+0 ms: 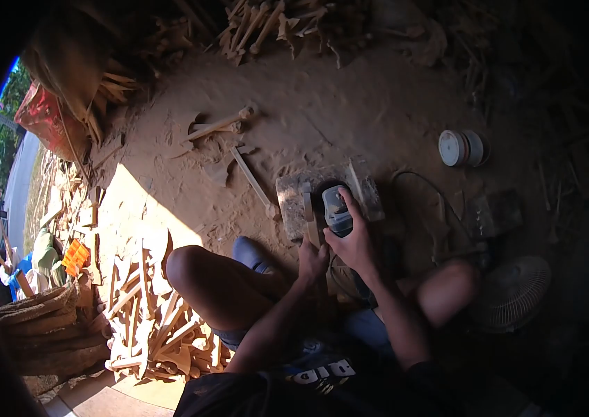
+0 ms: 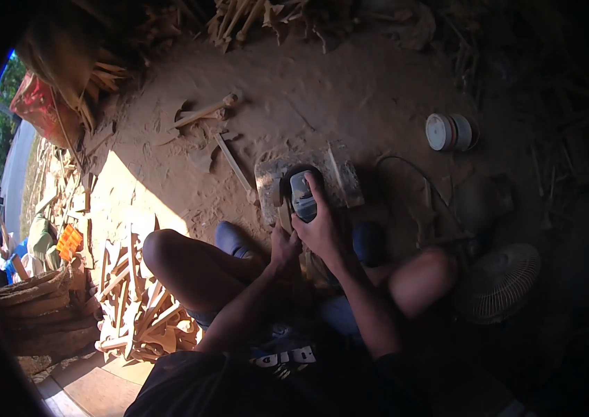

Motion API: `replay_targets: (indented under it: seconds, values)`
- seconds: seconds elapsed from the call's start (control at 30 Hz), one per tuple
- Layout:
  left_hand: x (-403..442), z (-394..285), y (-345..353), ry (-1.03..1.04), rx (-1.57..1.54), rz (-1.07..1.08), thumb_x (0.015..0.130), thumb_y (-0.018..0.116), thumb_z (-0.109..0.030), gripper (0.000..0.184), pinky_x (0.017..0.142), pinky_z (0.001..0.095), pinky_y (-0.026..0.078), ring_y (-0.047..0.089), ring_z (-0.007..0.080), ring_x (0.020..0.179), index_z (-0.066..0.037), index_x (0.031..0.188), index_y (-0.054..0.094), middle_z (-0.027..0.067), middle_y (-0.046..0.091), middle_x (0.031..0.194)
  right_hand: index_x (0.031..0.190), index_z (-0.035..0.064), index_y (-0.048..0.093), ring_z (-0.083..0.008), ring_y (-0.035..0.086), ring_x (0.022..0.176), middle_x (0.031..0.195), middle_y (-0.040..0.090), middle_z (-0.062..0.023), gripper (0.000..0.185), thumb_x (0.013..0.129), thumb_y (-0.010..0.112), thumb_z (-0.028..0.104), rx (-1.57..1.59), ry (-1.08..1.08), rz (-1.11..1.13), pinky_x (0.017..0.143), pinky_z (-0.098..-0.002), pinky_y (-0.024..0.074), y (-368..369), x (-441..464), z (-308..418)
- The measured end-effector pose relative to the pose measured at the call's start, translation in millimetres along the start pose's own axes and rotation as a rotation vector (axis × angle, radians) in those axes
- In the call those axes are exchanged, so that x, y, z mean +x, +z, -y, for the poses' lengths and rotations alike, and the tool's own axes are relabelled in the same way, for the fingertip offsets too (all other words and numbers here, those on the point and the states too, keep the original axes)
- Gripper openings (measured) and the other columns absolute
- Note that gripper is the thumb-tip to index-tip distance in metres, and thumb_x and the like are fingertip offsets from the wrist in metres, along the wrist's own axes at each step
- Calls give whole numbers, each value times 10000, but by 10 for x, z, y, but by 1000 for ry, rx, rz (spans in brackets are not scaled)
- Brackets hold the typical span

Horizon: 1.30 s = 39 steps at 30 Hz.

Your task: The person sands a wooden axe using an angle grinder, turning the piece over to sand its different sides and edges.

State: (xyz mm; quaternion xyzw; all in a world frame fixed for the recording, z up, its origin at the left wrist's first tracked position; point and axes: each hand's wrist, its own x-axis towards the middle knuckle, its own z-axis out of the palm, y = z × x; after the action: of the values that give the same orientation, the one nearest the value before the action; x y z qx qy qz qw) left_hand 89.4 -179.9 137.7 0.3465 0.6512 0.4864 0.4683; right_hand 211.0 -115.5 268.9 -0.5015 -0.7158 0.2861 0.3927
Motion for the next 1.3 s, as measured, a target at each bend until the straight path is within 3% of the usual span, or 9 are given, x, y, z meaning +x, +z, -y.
replay_targets:
  seconds: [0.47,0.57,0.8,0.9,1.0,1.07,1.2,1.23,1.3]
  values:
    - [48,38,-7,31,-17,34,898,614,2,480,1005,427,527,690,383,1199,1,1374,554,242,708,1243,1614,184,416,-430,715,1136,1269,701,-293,879,823,800,170,44,100,59,967,-488,569,6,146,61]
    - [52,47,-42,-18,24,64,912,612,4,505,970,423,541,707,367,1138,-11,1408,519,236,713,1201,1613,50,397,-341,512,1456,1568,517,-234,876,824,778,35,249,224,213,1187,-400,419,-211,17,219]
    - [132,-551,-251,-97,-64,118,949,636,-23,689,794,422,574,683,273,864,-63,1553,307,176,671,1045,1616,71,401,-313,603,1365,1500,583,-229,864,831,761,52,168,155,-66,1128,-387,475,-506,-41,-42]
    - [807,-475,-608,408,350,186,950,636,-23,539,686,478,542,659,349,749,-31,1465,479,145,676,954,1580,52,454,-264,656,1281,1416,652,-191,836,815,790,80,165,193,-169,1080,-378,509,-841,24,82]
    - [1027,-1521,-938,391,802,261,923,682,-63,489,951,454,529,655,401,1102,-88,1405,602,206,660,1230,1572,72,467,-263,678,1240,1377,675,-190,831,810,798,88,90,224,-218,1061,-381,521,-1099,57,138]
    - [918,-1849,-1108,961,1317,-285,923,691,-107,402,1071,465,467,578,377,1280,-147,1322,677,195,581,1391,1557,95,486,-272,685,1227,1358,683,-192,810,811,804,95,108,229,-256,1048,-390,528,-1163,71,158]
    - [1022,-1721,-1428,633,-317,158,1010,661,-184,319,1185,573,377,563,381,1318,-219,1326,637,141,571,1450,1543,111,499,-306,697,1209,1326,696,-201,808,805,827,123,11,238,-262,1030,-419,539,-1267,52,209]
    - [879,-1804,-1485,297,-883,516,1036,653,-220,266,1231,499,364,618,298,1270,-143,1288,612,114,621,1356,1544,127,502,-331,715,1182,1291,715,-207,817,798,836,142,0,204,-277,1013,-435,549,-1256,49,175]
    - [1042,-1534,-1365,253,-1193,449,1044,652,-237,234,1178,460,440,673,279,1149,-103,1232,609,124,645,1288,1541,126,504,-358,719,1186,1282,720,-223,823,790,841,157,-17,153,-280,1004,-451,555,-1236,52,165]
